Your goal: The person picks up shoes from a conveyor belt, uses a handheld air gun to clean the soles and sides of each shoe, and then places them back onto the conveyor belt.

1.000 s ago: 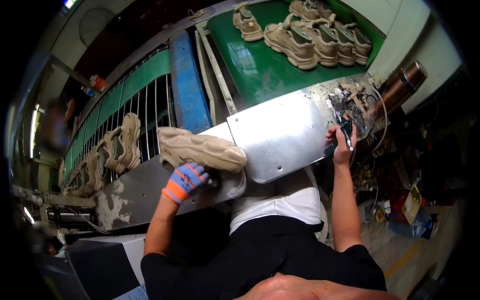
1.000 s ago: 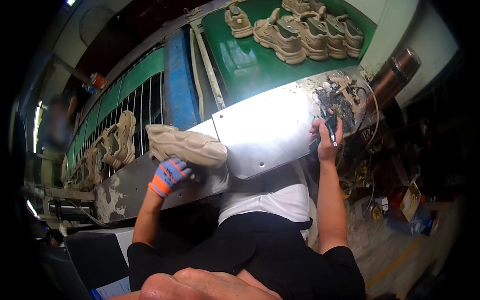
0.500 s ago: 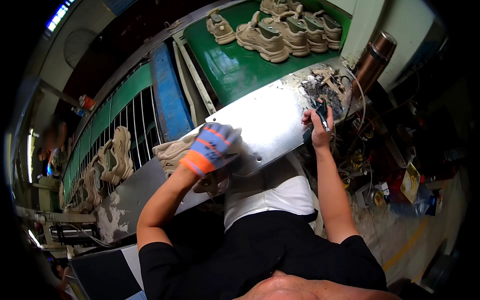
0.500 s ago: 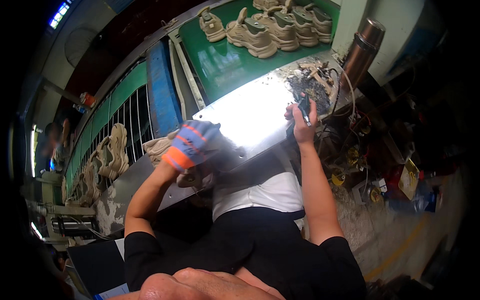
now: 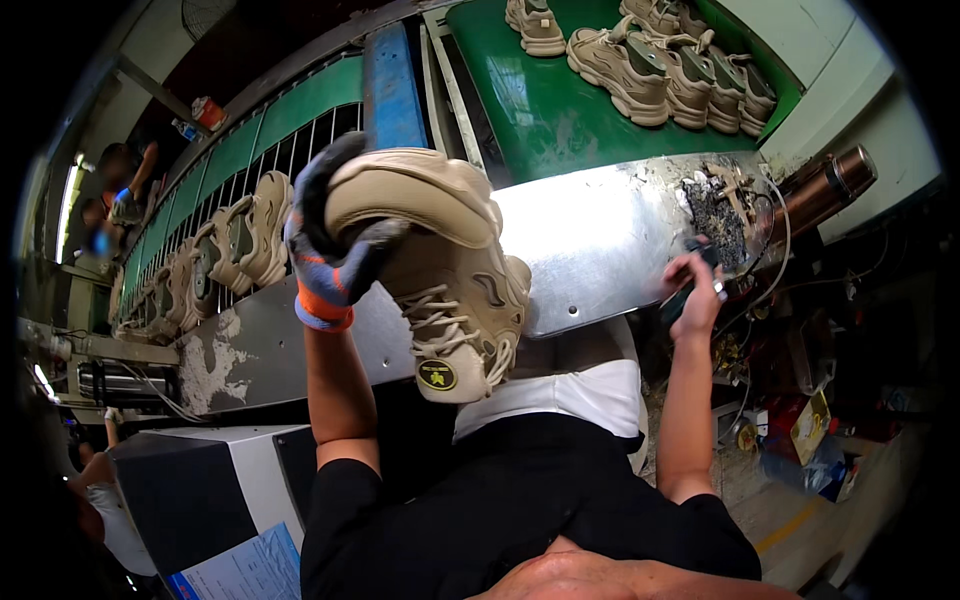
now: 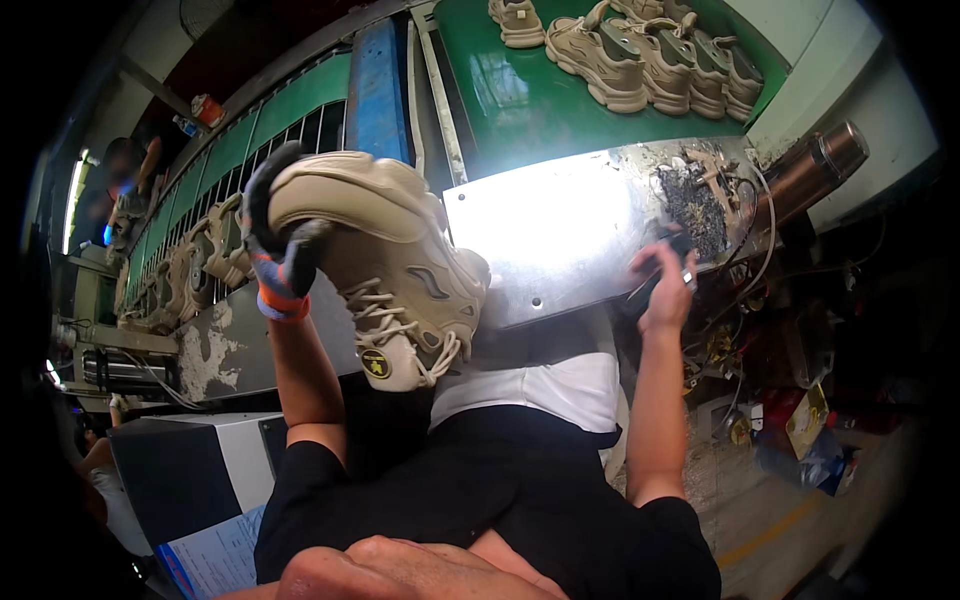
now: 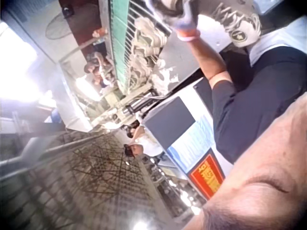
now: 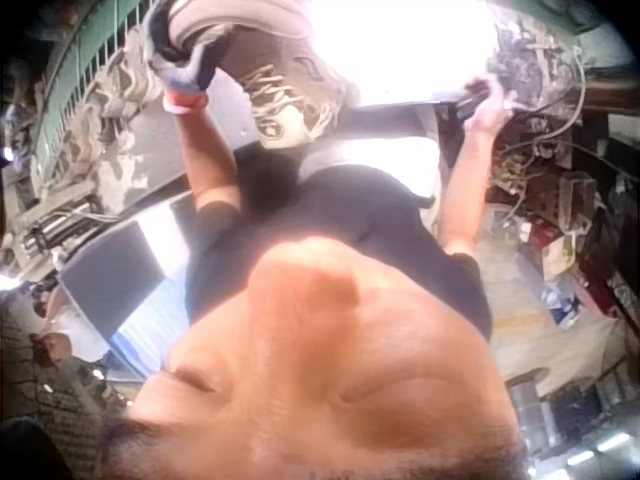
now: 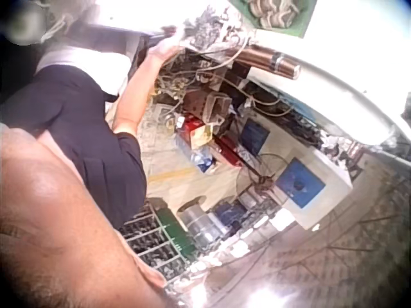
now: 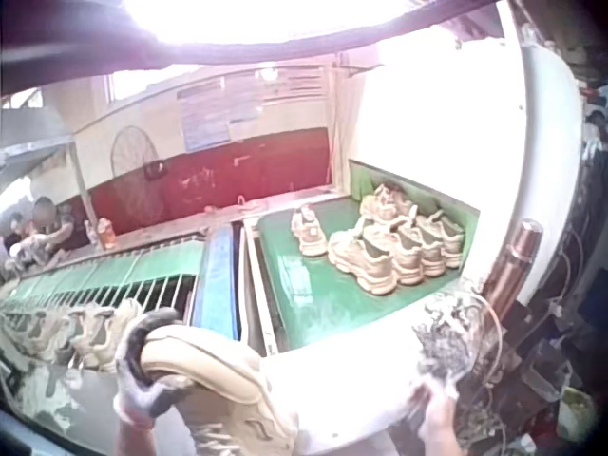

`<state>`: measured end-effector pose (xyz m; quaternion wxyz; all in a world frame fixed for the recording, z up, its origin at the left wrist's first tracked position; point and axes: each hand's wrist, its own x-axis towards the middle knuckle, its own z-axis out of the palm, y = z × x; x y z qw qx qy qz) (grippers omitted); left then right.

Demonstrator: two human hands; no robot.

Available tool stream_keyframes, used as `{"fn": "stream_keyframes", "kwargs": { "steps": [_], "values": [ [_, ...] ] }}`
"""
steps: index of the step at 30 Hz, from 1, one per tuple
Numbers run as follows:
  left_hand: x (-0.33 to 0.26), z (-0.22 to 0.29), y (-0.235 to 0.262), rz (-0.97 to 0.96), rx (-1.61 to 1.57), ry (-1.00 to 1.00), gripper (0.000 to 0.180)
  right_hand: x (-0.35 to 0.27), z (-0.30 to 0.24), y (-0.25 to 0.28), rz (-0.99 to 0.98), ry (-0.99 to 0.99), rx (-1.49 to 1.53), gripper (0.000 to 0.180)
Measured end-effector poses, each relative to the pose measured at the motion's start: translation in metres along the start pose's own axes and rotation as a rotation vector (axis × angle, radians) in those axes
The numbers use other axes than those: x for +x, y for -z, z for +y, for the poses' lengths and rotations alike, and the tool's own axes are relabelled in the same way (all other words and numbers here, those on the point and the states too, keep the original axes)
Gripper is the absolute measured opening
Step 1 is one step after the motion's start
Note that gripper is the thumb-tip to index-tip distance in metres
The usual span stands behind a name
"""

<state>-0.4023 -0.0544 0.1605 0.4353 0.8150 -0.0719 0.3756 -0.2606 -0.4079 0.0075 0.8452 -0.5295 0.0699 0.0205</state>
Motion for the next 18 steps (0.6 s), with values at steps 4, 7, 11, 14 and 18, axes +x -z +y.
{"fn": "stream_keyframes", "kwargs": {
  "steps": [4,7,11,14,18],
  "values": [
    [0.011,-0.008,-0.008,-0.021,-0.059,-0.047,0.079,-0.065,0.0,-0.036,-0.508,0.007,0.013,0.04],
    [0.014,-0.005,-0.009,-0.066,-0.217,0.031,0.081,-0.082,-0.026,-0.068,-0.785,0.073,-0.084,0.053],
    [0.018,-0.003,-0.016,-0.095,-0.043,-0.028,0.085,-0.079,-0.052,-0.111,-0.968,0.394,-0.166,0.051],
    [0.021,-0.003,-0.02,-0.132,-0.066,0.003,0.086,-0.073,-0.074,-0.157,-1.048,0.621,-0.207,0.048],
    [0.026,-0.007,-0.018,-0.109,-0.316,0.111,0.081,-0.064,-0.068,-0.184,-0.998,0.585,-0.253,0.044]
  ]
}}
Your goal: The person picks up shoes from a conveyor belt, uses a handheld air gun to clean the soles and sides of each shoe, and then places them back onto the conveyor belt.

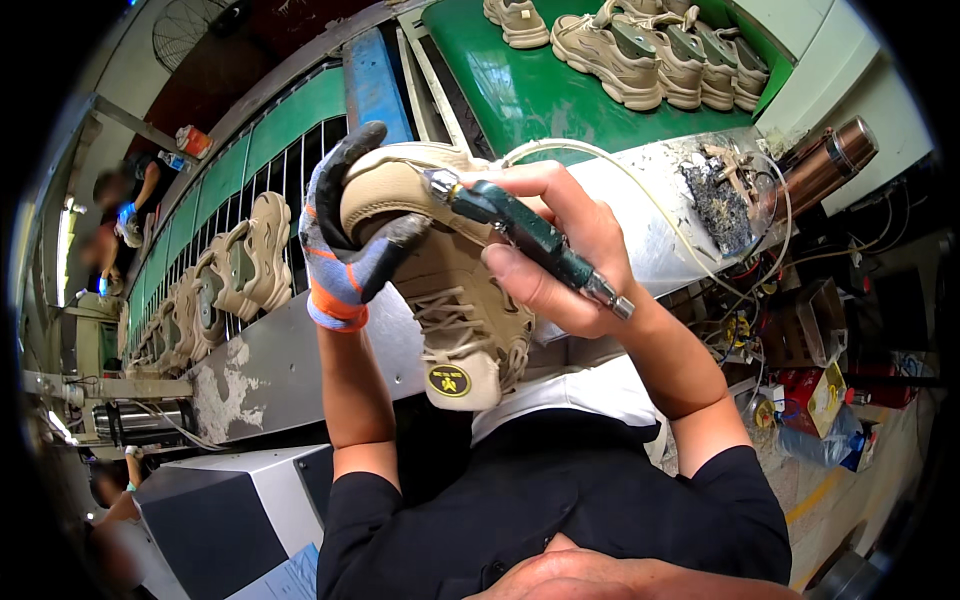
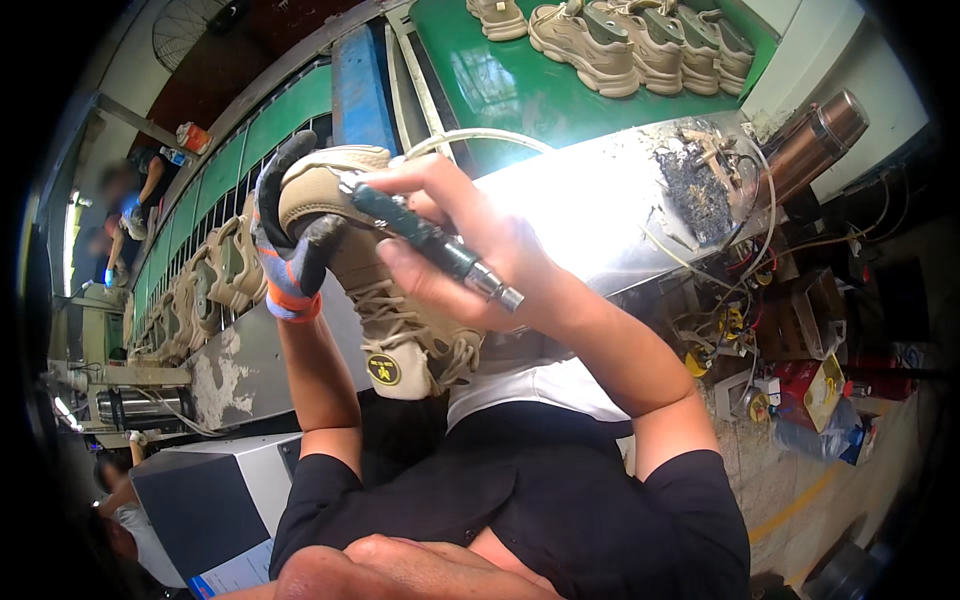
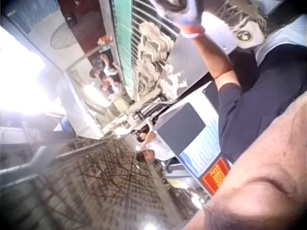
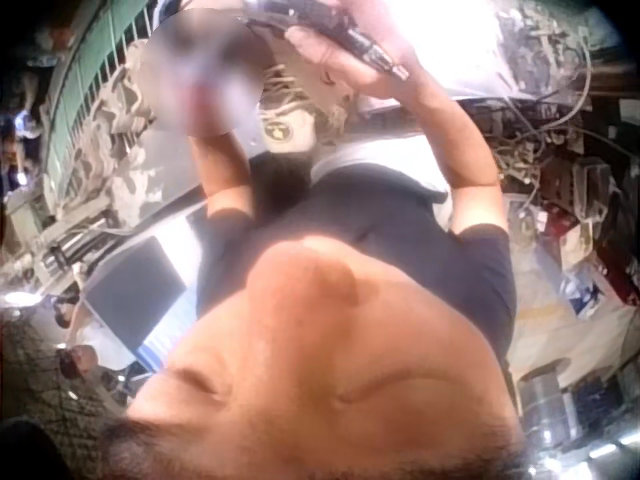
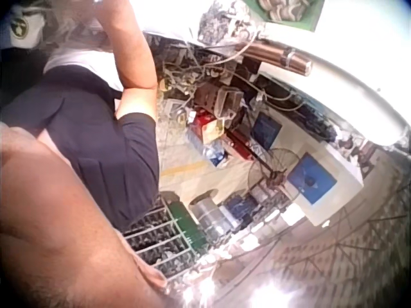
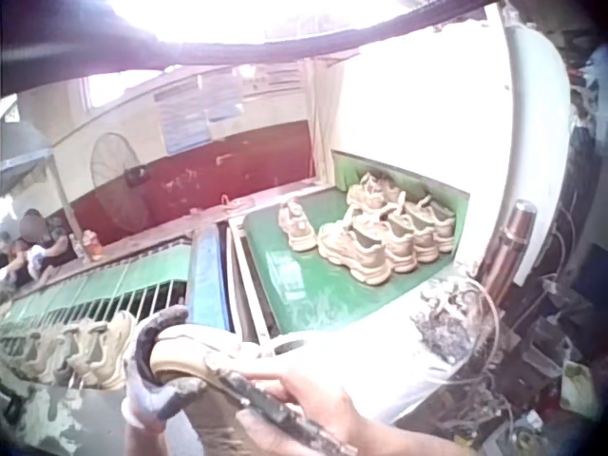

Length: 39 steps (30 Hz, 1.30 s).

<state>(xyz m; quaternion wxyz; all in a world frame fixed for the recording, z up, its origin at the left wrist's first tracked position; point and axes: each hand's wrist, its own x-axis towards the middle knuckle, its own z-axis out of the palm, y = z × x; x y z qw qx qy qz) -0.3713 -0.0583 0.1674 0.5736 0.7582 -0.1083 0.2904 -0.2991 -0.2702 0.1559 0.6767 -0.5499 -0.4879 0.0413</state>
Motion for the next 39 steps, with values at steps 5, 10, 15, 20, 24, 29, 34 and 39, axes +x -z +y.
{"fn": "stream_keyframes", "kwargs": {
  "steps": [5,10,15,20,24,29,34,39],
  "values": [
    [0.006,-0.017,0.016,0.049,0.123,-0.05,0.077,-0.036,0.033,-0.009,0.097,-0.109,0.209,0.044],
    [0.006,-0.032,0.02,0.083,0.038,-0.026,0.075,-0.089,0.07,-0.017,0.146,-0.131,0.225,0.045],
    [0.002,-0.046,0.031,0.136,0.108,-0.027,0.074,-0.127,0.092,-0.033,0.18,-0.146,0.195,0.043],
    [-0.006,-0.068,0.05,0.179,0.032,-0.037,0.073,-0.151,0.095,-0.041,0.158,-0.185,0.23,0.042],
    [-0.023,-0.073,0.063,0.252,0.01,0.029,0.07,-0.159,0.095,-0.041,0.144,-0.244,0.27,0.039],
    [-0.066,-0.097,0.094,0.33,-0.23,0.191,0.06,-0.156,0.092,-0.04,0.174,-0.362,0.352,0.037],
    [-0.115,-0.087,0.091,0.55,-0.518,0.442,0.056,-0.154,0.096,-0.046,0.242,-0.55,0.57,0.035],
    [-0.175,-0.073,0.099,0.458,0.217,0.5,0.057,-0.142,0.096,-0.06,0.248,-0.582,0.48,0.035]
  ]
}}
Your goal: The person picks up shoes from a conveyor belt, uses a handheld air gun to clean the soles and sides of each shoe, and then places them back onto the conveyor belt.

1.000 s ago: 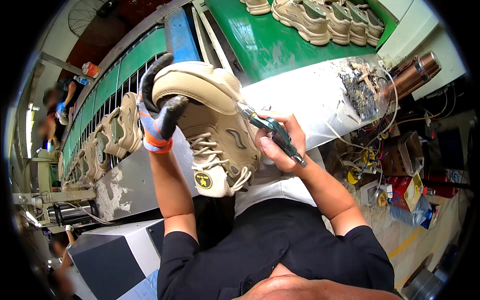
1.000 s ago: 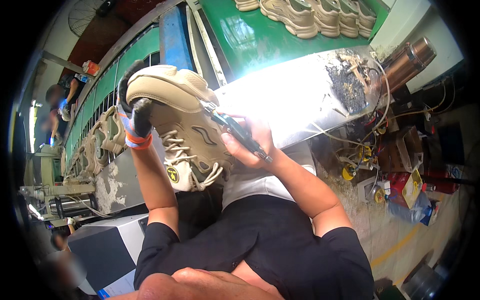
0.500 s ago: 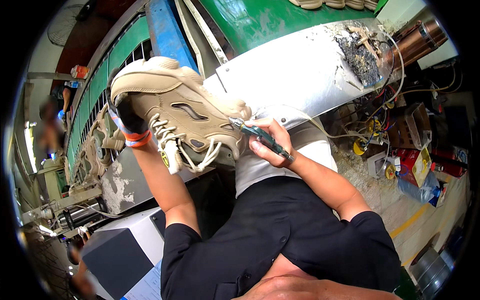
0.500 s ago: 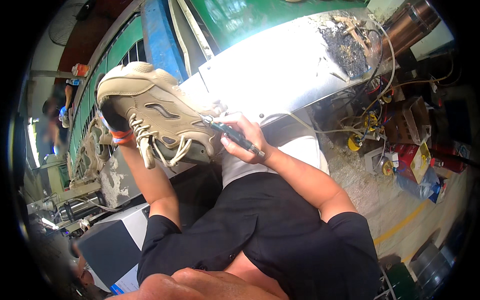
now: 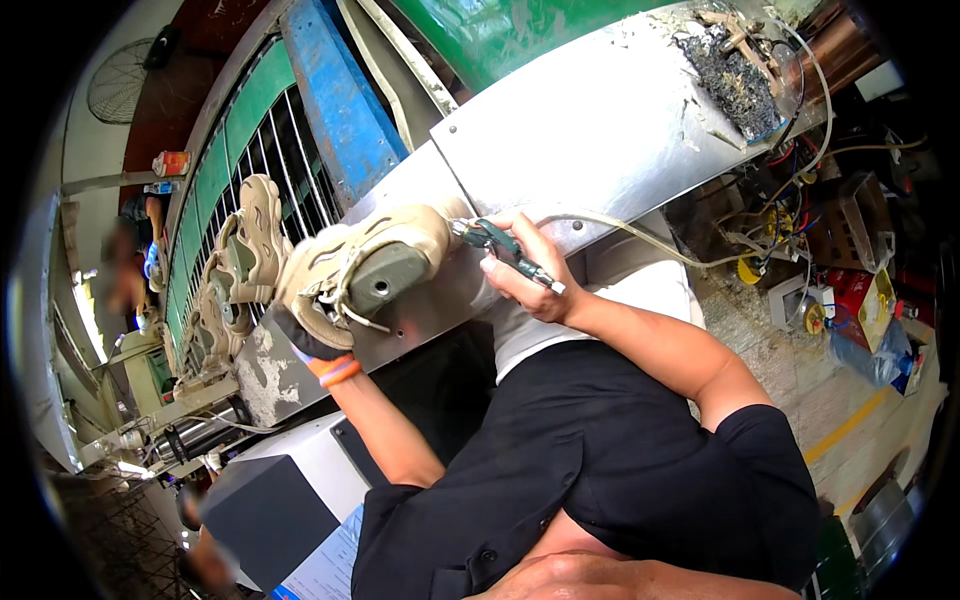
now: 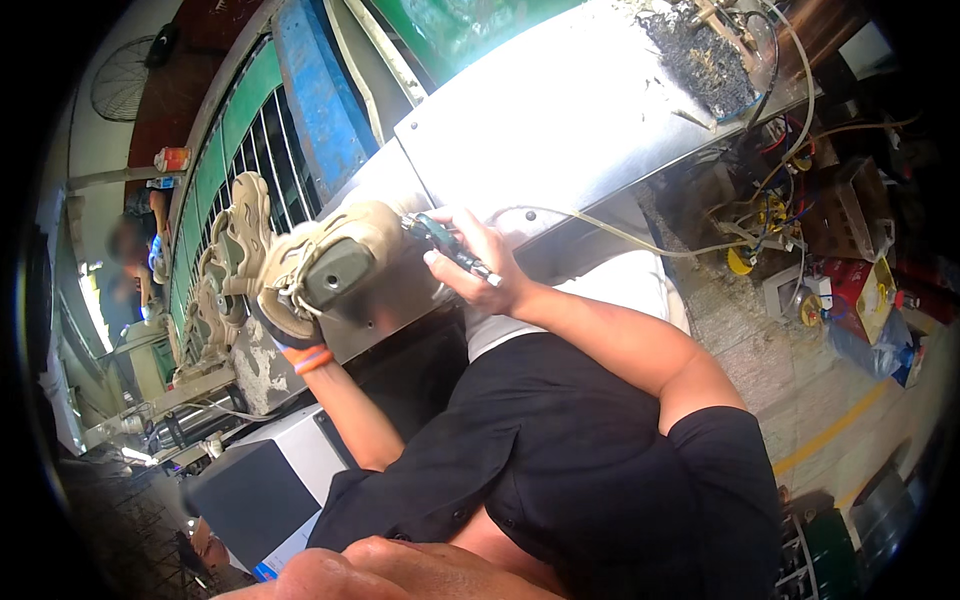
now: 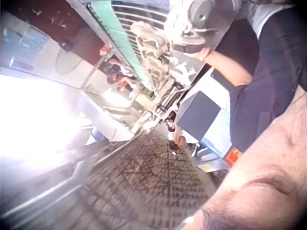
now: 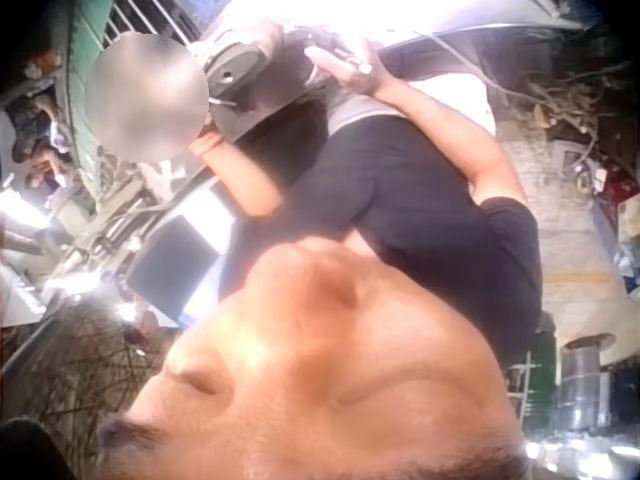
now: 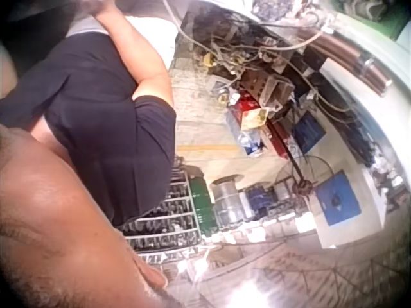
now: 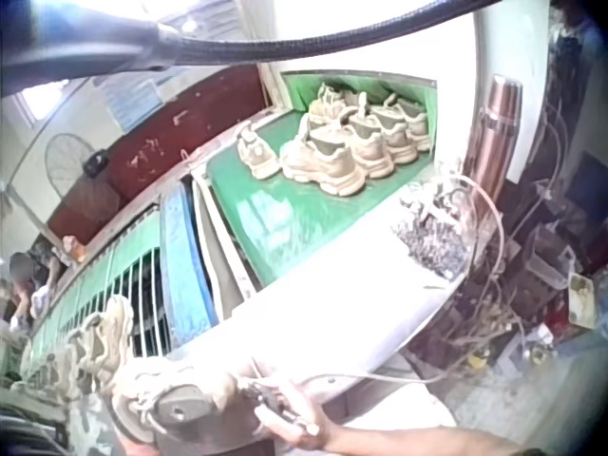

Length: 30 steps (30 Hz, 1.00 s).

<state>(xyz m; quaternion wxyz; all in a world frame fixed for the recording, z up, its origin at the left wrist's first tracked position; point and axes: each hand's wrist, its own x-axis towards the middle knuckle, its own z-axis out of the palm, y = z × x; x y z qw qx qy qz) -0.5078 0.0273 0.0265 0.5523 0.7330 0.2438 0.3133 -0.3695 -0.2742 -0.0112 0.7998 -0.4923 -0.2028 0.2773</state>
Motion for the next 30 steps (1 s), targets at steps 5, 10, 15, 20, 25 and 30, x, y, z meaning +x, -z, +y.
{"fn": "stream_keyframes", "kwargs": {
  "steps": [5,10,15,20,25,30],
  "values": [
    [-0.084,-0.005,0.03,0.173,-0.425,0.42,0.058,0.01,0.004,-0.019,0.022,-0.002,-0.121,0.039],
    [-0.149,0.042,0.003,0.117,-0.474,0.692,0.057,0.009,0.009,-0.025,0.053,0.068,-0.148,0.045],
    [-0.167,0.066,-0.031,-0.133,-0.376,0.883,0.062,0.008,0.014,-0.026,0.03,0.029,-0.153,0.044],
    [-0.157,0.066,-0.064,-0.172,-0.474,0.94,0.066,0.017,0.01,-0.026,-0.019,-0.001,-0.094,0.039],
    [-0.138,0.06,-0.086,-0.199,-0.651,0.971,0.067,0.012,0.008,-0.011,-0.139,-0.221,0.094,0.033],
    [-0.133,0.059,-0.1,-0.242,-0.722,0.989,0.074,-0.011,-0.009,0.004,-0.154,-0.286,0.152,0.029]
  ]
}}
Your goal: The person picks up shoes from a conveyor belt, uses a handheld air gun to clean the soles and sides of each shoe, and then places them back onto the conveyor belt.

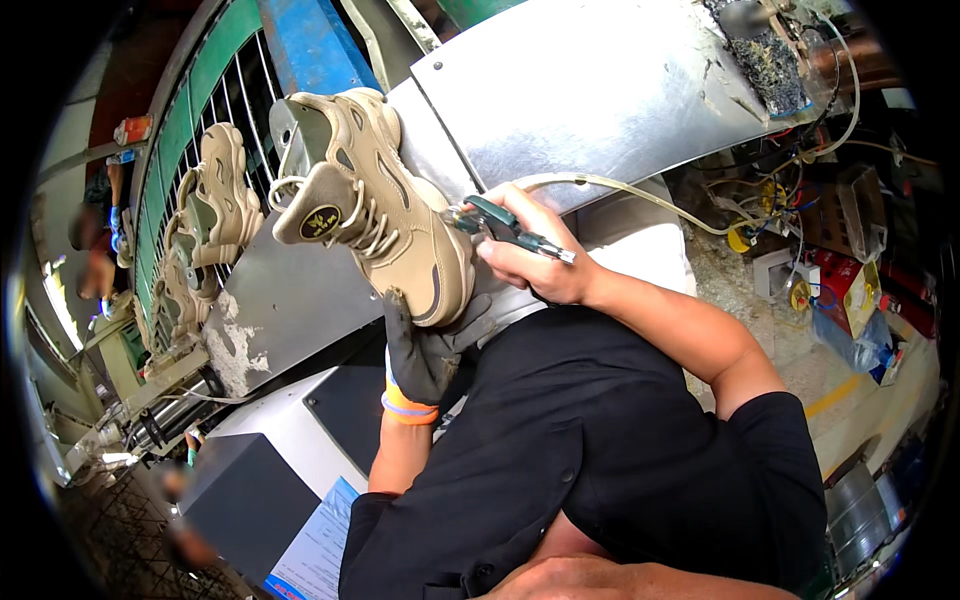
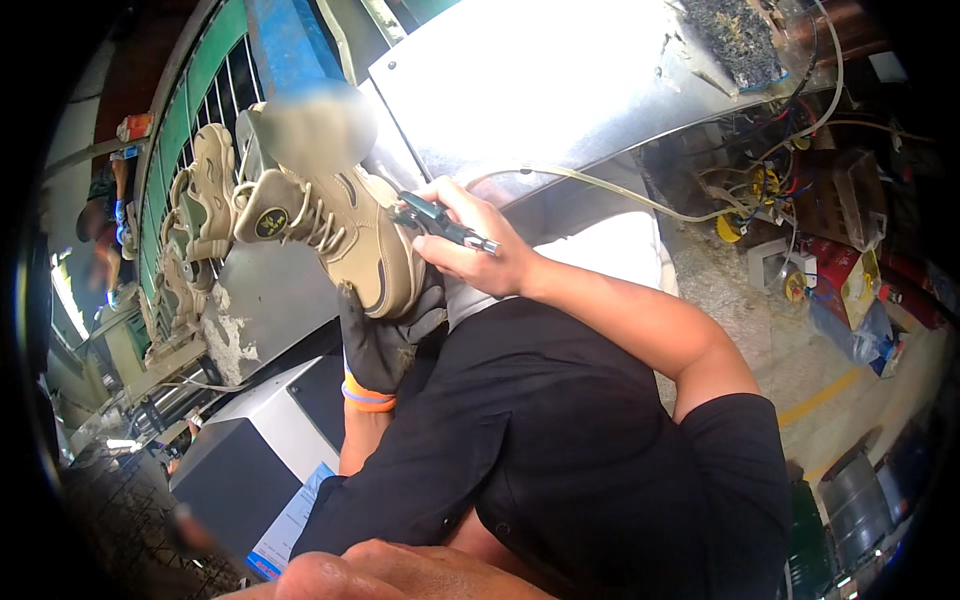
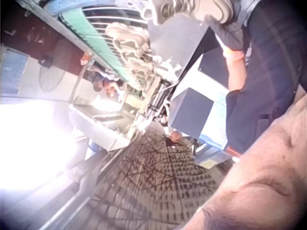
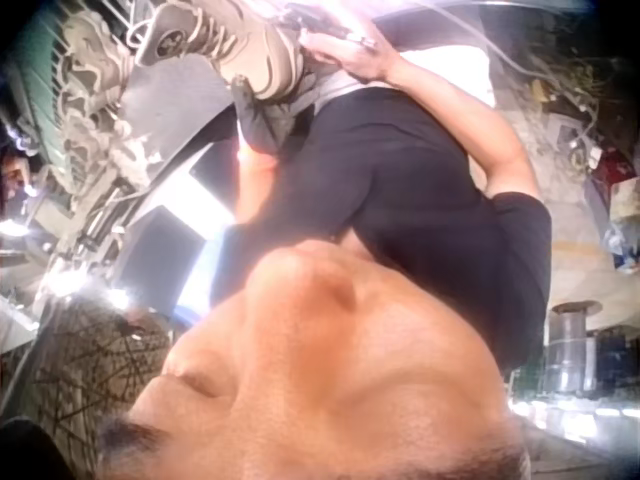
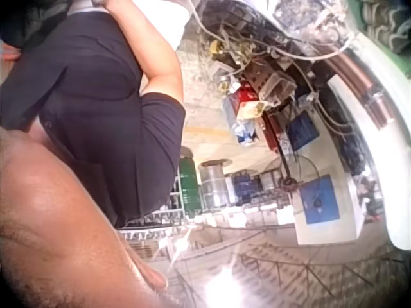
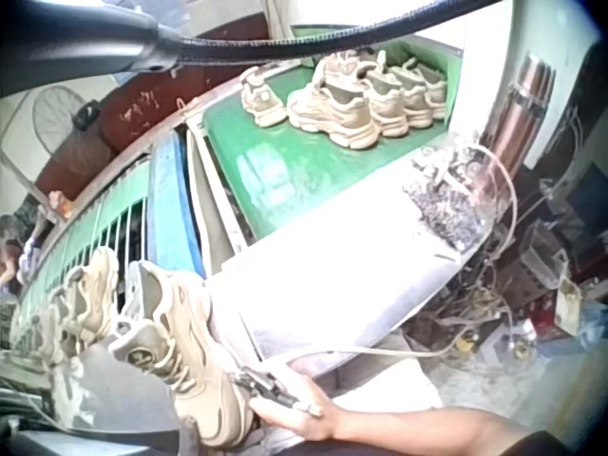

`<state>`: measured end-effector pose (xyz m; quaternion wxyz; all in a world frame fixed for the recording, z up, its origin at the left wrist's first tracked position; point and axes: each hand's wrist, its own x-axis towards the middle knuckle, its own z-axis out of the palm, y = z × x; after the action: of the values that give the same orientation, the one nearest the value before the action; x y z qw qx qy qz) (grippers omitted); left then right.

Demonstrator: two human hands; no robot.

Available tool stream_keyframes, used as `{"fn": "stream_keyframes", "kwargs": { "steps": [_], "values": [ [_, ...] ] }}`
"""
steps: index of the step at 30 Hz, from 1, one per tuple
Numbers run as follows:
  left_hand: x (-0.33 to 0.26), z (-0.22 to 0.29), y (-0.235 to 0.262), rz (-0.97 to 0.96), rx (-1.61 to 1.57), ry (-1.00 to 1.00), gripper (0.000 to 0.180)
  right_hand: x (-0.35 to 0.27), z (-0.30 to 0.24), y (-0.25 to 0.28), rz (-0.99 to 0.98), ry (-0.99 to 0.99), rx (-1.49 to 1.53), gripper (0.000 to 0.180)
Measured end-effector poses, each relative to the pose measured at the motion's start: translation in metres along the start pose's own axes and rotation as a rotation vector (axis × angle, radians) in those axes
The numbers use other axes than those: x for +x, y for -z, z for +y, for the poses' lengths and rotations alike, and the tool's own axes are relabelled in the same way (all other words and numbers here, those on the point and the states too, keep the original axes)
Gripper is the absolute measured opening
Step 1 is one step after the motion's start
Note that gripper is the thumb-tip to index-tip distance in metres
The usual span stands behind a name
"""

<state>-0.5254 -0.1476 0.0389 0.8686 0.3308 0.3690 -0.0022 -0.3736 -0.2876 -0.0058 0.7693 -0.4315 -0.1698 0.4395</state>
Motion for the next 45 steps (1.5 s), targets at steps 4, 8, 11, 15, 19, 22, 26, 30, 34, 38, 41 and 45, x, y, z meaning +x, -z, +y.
{"fn": "stream_keyframes", "kwargs": {
  "steps": [4,8,11,15,19,22,26,30,34,38,41,45],
  "values": [
    [0.009,-0.001,-0.015,-0.094,0.006,0.075,0.077,-0.023,-0.008,0.01,0.056,-0.044,-0.105,0.032],
    [0.019,-0.006,-0.027,-0.114,-0.011,0.199,0.079,-0.04,-0.032,0.015,0.107,-0.095,-0.104,0.031],
    [0.03,-0.009,-0.036,-0.185,-0.009,0.265,0.079,-0.049,-0.051,0.019,0.121,-0.144,0.002,0.029],
    [0.044,-0.013,-0.062,-0.293,-0.015,0.29,0.086,-0.054,-0.075,0.023,0.184,-0.162,-0.111,0.031],
    [0.062,-0.016,-0.081,-0.399,0.004,0.291,0.094,-0.054,-0.081,0.022,0.266,-0.089,-0.18,0.034],
    [0.082,-0.024,-0.087,-0.475,-0.121,0.252,0.086,-0.052,-0.058,0.02,0.342,0.071,-0.257,0.033],
    [0.112,-0.032,-0.089,-0.499,-0.066,0.112,0.078,-0.043,-0.027,0.023,0.387,0.212,-0.558,0.039],
    [0.121,-0.016,-0.092,-0.65,0.175,-0.106,0.074,-0.022,-0.029,0.026,0.383,0.207,-0.628,0.037],
    [0.098,0.02,-0.073,-0.639,0.749,-0.362,0.053,-0.01,-0.062,0.056,0.304,0.138,-0.201,0.041],
    [0.024,0.11,-0.032,-0.674,1.137,-0.74,0.068,-0.033,-0.083,0.115,0.623,0.384,-0.411,0.038],
    [0.016,0.136,0.021,-0.091,0.683,-1.345,0.063,-0.037,-0.109,0.155,0.868,0.614,-0.36,0.033],
    [0.014,0.126,0.031,0.12,1.712,-1.112,0.074,-0.036,-0.116,0.167,0.997,0.535,-0.304,0.038]
  ]
}}
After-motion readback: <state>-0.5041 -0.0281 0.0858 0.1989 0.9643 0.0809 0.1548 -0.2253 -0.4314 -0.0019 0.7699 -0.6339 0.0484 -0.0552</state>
